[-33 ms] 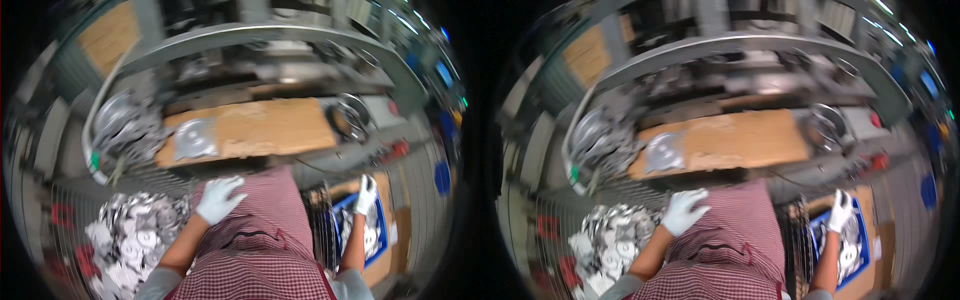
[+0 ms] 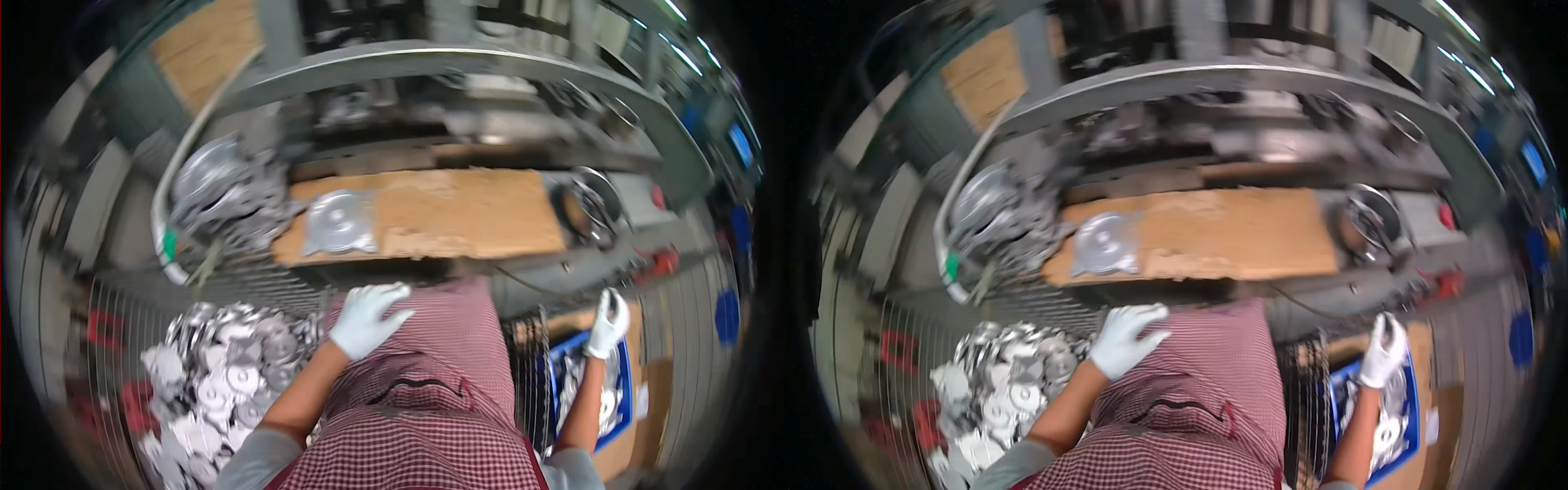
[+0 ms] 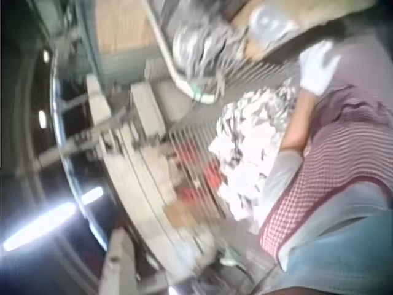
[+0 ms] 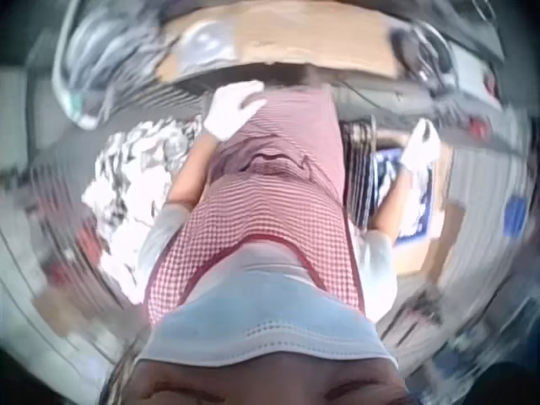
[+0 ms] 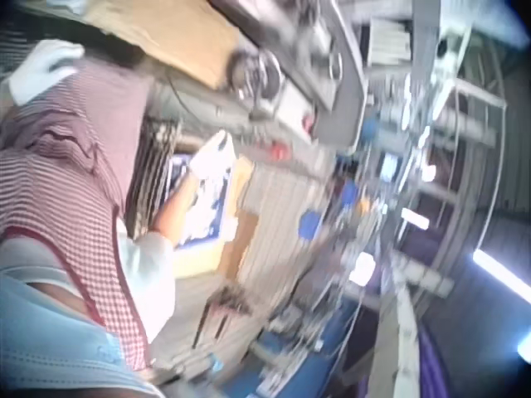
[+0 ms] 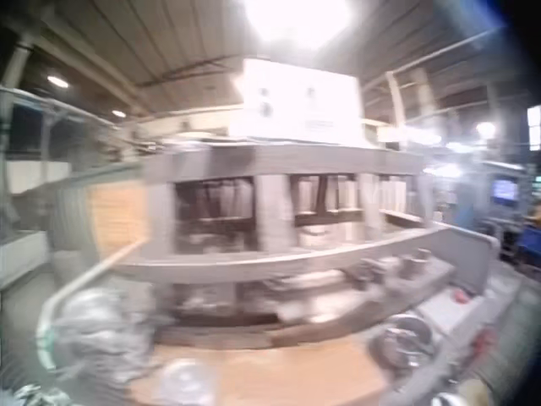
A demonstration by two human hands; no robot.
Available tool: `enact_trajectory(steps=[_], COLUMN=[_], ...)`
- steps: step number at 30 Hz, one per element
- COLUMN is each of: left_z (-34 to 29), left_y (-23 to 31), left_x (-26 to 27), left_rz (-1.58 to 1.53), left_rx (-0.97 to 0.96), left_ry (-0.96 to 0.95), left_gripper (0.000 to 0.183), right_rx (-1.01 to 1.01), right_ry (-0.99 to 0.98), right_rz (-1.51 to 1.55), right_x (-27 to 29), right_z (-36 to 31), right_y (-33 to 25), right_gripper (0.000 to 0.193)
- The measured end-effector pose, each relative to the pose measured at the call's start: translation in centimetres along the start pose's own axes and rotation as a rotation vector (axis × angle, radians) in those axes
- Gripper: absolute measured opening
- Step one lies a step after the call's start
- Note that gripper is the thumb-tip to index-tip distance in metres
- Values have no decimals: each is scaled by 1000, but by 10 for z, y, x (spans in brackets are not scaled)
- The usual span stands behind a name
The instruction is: The person deburrs the edges of metal castings using a deburring tool, then sorts them into a plastic sorting bin by hand.
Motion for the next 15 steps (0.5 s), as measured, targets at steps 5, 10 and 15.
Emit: enact_trajectory(steps=[5, 10, 15], left_z=[30, 71, 104], left_y=[-38, -90, -112], left_x=[60, 78, 58], left_rz=[71, 295, 542], left_rx=[98, 240, 149], left_ry=[272, 272, 127], left_gripper=[25, 33, 35], right_rx=[606, 612, 211], right_ry=[42, 44, 160], right_rz=[-177, -230, -89], right_x=[-33, -64, -56], right_z=[83, 99, 112], right_y=[-75, -42, 2], right_gripper=[13, 12, 21])
Point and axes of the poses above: each hand's wrist, its own z-axis towards the middle knuckle, its own x-axis out of the back of the hand, y = z × x, the point moved 7 cm from there along z, towards the middle knuckle, and after that the axes turned 8 degrees about y, right-handed, at the moved point
